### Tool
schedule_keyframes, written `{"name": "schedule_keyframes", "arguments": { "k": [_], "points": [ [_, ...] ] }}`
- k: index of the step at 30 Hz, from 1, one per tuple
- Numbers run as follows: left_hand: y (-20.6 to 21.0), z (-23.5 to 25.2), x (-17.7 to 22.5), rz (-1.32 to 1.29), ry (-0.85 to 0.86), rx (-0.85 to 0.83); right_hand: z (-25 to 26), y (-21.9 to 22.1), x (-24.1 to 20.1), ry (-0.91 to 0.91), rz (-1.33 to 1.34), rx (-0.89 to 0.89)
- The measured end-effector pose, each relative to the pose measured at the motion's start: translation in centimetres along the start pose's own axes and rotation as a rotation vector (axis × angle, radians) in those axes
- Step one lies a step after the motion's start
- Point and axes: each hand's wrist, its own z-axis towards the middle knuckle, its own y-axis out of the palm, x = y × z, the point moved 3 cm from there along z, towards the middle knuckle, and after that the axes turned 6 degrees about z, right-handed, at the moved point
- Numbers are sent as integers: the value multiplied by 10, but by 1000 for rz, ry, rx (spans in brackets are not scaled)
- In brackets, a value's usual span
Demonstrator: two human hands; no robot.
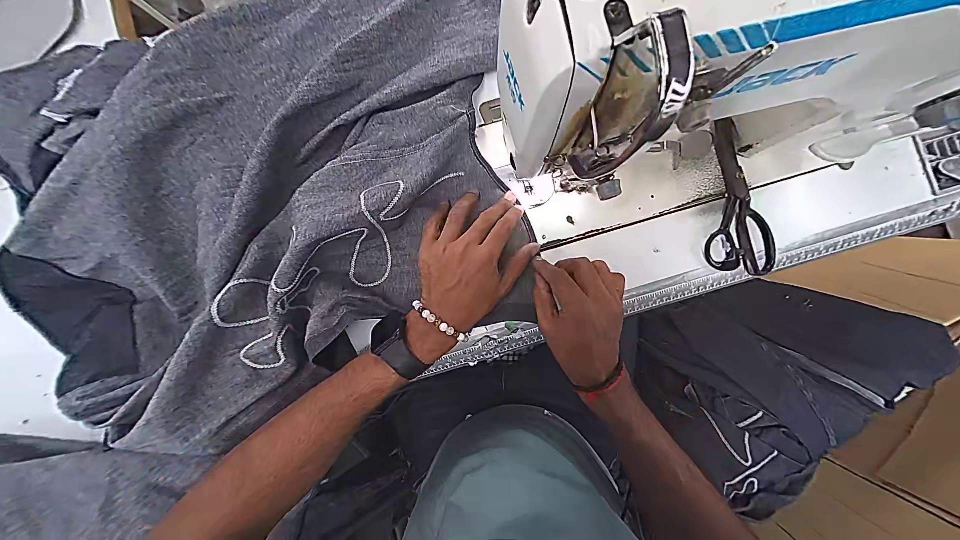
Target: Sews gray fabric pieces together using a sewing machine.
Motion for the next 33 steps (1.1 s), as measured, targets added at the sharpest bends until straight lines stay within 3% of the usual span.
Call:
{"name": "schedule_keyframes", "arguments": {
  "k": [9, 17, 33],
  "points": [
    [-2, 21, -20, -70, 46, -118, 31, -2, 11, -96, 14, -132],
    [3, 45, -34, -12, 100, -135, 34, 8, 15, -70, 29, -27],
    [16, 60, -46, -59, 187, -75, 38, 10, 14, -49, -4, -67]
  ]
}}
